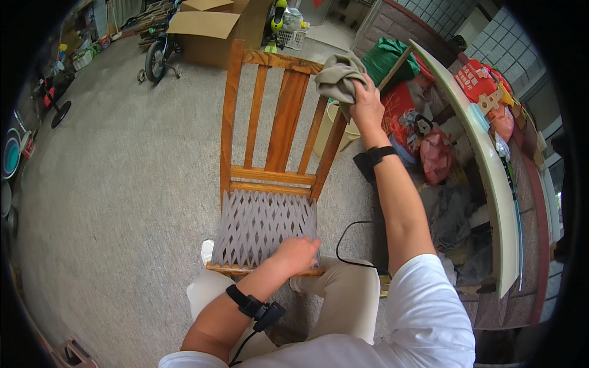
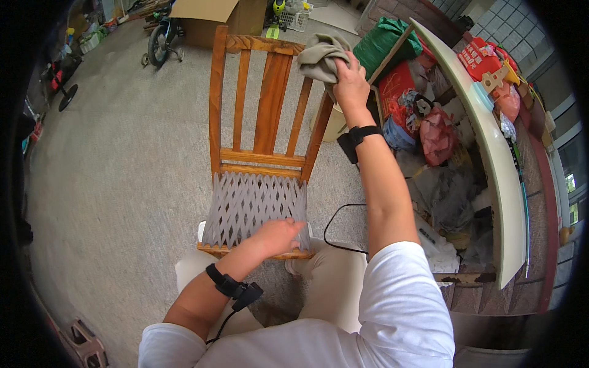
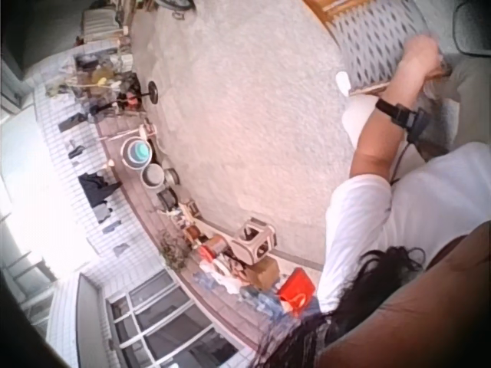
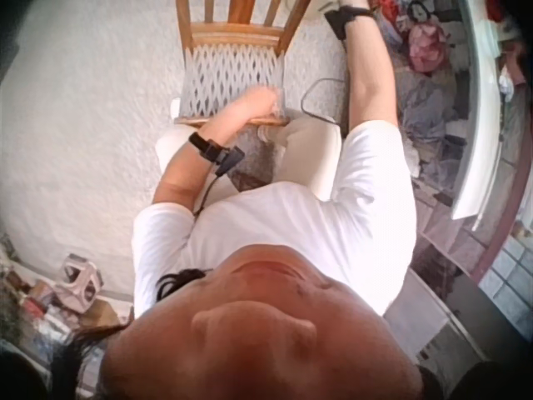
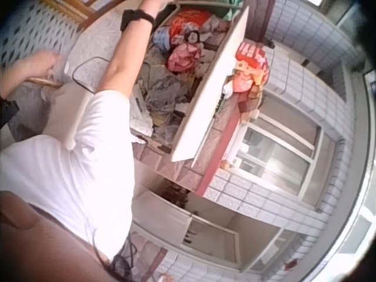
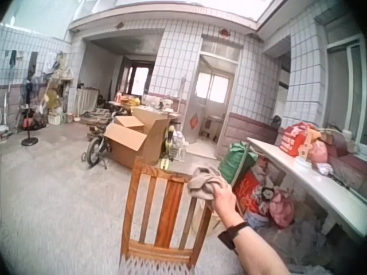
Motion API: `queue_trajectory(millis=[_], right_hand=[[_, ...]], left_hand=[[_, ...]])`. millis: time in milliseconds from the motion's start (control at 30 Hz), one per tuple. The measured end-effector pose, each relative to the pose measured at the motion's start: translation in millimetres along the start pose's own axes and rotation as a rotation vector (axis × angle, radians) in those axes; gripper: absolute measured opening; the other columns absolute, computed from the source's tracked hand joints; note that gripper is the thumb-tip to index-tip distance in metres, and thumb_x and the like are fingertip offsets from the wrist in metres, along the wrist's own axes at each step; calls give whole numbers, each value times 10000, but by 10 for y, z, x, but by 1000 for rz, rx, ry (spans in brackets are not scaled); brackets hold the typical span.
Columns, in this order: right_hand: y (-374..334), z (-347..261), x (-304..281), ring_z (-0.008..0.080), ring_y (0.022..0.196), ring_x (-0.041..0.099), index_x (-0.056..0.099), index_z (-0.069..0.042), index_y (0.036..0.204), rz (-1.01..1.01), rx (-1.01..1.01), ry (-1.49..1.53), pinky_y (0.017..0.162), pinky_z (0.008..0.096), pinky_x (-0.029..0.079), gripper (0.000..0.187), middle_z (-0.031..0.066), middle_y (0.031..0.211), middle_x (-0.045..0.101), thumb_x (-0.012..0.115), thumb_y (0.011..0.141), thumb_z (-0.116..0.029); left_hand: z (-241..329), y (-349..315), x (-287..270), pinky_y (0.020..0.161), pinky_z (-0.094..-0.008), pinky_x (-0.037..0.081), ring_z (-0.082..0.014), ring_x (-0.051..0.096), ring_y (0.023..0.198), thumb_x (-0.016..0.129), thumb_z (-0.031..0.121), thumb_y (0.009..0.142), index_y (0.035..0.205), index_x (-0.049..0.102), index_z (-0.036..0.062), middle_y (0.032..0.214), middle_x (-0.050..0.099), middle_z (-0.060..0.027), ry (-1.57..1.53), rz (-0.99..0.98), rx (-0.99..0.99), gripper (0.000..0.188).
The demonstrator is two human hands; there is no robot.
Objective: The person wipes the wooden frame and woven seat of two chairs using a cloth. They clean the first chair thoroughly, then move to a second chair with a blue woven seat and continue wiping the frame and seat.
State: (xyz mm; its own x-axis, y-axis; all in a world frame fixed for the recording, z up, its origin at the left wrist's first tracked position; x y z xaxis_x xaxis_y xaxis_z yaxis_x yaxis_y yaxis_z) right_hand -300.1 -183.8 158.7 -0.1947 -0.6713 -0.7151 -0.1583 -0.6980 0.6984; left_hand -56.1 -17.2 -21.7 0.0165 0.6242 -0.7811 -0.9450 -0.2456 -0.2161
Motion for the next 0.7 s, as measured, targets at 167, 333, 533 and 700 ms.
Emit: queue_trajectory(millis=[167,333,533,700], right_hand=[[-908,5,379,382,1109,540,627,-165,1082,1,-13,77,832,445,540,477,111,1413,403,700,656,37],[-2440,-350,630,410,1013,563,583,-230,1069,-602,-41,37,726,465,564,258,149,1381,396,527,851,-104],[-2168,-430,542,362,987,619,601,-189,1154,-806,67,108,776,452,533,429,142,1199,535,653,734,-116],[-418,-661,-211,394,1167,483,568,-172,1216,-138,-205,115,913,474,478,562,175,1272,481,729,690,-61]], left_hand=[[13,-52,-46,831,-454,514,-358,621,995,688,224,808,1272,508,46,1081,610,-188,-6,21,7,528],[-27,-90,-69,822,-455,516,-357,630,978,686,230,808,1223,523,45,1063,622,-178,-22,51,14,483],[-11,-68,-103,843,-451,513,-357,627,1002,679,248,823,1232,501,66,1086,626,-172,6,14,1,482],[30,-63,-98,855,-458,503,-357,628,1004,686,236,822,1251,499,60,1081,631,-171,-17,36,11,500]])
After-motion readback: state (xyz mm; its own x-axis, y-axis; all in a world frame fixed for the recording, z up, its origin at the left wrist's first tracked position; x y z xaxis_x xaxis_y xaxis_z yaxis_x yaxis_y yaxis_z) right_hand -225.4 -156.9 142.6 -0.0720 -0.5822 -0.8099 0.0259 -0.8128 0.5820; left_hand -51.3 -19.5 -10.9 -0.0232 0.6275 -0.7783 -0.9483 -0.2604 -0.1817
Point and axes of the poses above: each hand's wrist, its own y-axis towards the middle knuckle, its own x-axis out of the palm, z = x × y, the point moved 5 cm from there along y, towards the middle knuckle
